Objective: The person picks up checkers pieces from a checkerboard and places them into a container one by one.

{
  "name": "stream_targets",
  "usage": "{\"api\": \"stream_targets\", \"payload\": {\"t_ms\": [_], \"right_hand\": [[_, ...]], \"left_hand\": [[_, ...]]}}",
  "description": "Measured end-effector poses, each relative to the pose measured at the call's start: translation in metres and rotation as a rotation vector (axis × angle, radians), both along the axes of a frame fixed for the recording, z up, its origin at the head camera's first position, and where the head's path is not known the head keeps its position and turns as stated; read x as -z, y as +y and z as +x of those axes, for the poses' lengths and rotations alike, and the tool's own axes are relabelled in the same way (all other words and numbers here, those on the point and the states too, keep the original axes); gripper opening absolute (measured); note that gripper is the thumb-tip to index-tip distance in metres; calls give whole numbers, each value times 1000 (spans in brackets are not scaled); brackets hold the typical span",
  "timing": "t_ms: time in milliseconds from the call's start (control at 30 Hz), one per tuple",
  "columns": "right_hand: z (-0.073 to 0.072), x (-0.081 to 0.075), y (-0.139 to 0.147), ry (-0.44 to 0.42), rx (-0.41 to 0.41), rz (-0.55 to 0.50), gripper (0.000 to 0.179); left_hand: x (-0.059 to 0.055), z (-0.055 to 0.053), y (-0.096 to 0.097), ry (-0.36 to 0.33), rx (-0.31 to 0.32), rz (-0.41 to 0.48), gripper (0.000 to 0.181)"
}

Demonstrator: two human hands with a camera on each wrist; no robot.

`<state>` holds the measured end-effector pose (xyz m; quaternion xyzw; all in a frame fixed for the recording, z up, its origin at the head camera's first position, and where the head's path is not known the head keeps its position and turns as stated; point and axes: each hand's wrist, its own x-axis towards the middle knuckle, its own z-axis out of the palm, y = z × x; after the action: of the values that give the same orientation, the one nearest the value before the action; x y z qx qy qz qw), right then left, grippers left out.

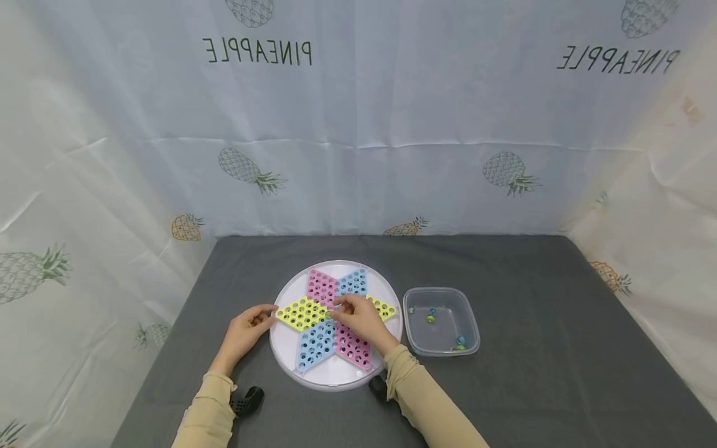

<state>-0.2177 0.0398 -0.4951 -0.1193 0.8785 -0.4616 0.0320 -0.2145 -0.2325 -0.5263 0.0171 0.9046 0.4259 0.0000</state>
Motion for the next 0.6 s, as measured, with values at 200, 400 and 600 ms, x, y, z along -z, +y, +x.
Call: {"api": "stream_targets", "payload": {"t_ms": [200,400,600], "right_hand": [[3,-2,-4,-1,8,40,25],[7,-7,-8,11,0,75,23],[8,-9,-10,19,19,96,22]], "left_hand": [[2,0,0,24,2,12,25],[2,1,0,4,-2,-1,24],[1,0,0,-1,-6,-4,23]]}}
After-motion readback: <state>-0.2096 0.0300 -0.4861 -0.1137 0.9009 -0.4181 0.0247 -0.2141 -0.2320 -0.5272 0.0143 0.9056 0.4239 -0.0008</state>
